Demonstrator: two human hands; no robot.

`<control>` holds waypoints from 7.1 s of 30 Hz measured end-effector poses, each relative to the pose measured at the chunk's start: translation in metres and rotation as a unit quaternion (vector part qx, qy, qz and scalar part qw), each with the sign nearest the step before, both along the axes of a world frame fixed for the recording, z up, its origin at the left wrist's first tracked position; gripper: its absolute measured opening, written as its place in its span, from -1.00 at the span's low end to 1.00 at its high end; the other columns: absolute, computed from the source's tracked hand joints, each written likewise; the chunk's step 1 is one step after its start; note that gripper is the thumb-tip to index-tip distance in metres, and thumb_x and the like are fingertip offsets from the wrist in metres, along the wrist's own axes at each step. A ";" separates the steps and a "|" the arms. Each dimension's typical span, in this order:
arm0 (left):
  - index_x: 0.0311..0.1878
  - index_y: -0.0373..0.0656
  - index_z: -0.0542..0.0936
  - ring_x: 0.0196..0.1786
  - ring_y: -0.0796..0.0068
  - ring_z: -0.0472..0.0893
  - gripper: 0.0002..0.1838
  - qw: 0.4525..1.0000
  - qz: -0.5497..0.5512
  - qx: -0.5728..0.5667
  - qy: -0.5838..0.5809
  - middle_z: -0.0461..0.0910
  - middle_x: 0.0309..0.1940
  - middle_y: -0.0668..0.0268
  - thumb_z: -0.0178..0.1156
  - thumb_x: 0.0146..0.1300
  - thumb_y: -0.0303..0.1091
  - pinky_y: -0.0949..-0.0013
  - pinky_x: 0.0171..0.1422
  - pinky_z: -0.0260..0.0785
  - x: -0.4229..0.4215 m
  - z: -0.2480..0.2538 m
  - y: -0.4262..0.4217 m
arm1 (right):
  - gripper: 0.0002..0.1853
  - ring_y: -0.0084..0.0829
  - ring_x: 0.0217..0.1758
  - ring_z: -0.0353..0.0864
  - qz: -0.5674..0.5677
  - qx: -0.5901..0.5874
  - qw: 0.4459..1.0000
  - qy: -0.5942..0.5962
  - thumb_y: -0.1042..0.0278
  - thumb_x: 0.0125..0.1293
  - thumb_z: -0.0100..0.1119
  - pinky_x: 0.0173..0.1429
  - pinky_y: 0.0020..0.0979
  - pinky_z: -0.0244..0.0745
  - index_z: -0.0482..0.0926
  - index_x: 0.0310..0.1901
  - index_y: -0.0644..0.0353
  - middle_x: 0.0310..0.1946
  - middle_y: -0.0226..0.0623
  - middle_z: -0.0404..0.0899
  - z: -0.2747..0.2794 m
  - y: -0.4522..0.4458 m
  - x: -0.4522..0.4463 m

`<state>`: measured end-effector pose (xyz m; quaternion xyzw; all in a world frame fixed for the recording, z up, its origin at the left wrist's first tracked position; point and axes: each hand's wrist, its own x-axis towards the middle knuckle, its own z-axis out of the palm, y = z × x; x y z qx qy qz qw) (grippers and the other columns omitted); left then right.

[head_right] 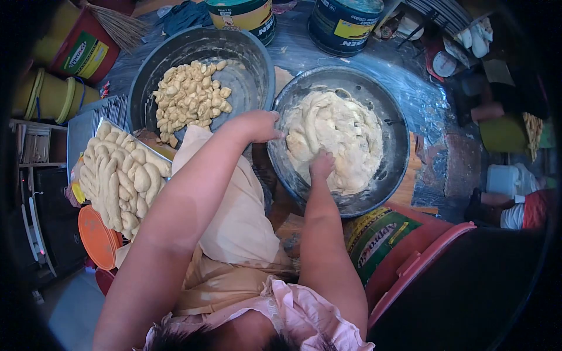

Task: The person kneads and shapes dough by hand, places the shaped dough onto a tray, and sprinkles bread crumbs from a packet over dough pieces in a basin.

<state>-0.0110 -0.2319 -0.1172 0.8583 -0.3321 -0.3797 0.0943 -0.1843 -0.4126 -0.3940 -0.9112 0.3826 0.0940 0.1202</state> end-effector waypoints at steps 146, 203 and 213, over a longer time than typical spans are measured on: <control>0.24 -0.20 0.42 0.27 0.06 0.37 -0.45 0.652 0.636 -0.242 -0.335 0.38 0.20 -0.04 0.24 0.15 -0.33 0.22 0.36 0.17 -0.162 0.036 0.537 | -0.58 -0.18 -0.02 0.58 0.562 0.373 0.723 -0.147 0.08 0.29 0.14 0.12 -0.30 0.40 0.55 -0.01 0.27 -0.13 -0.02 0.61 0.302 0.564 0.259; 0.11 -0.20 0.51 0.05 0.04 0.55 -0.45 0.998 -0.056 -0.003 -0.039 0.57 0.00 0.02 0.17 0.18 -0.01 0.13 0.14 0.38 -0.057 0.026 -0.012 | -0.31 -0.18 0.52 -0.11 -0.042 0.016 0.994 0.097 0.15 0.10 0.19 0.42 0.27 -0.18 0.27 0.33 -0.17 0.47 -0.33 -0.03 -0.003 -0.074 -0.063; 0.06 -0.19 0.54 0.02 0.06 0.57 -0.52 0.998 -0.059 -0.022 -0.024 0.59 -0.06 0.04 0.18 0.18 -0.06 0.13 0.10 0.40 -0.059 0.034 -0.014 | -0.55 -0.28 0.36 0.19 0.025 0.000 1.000 -0.003 0.20 0.01 0.31 0.29 0.13 0.09 0.53 0.01 -0.09 0.21 -0.36 0.32 -0.017 -0.089 -0.069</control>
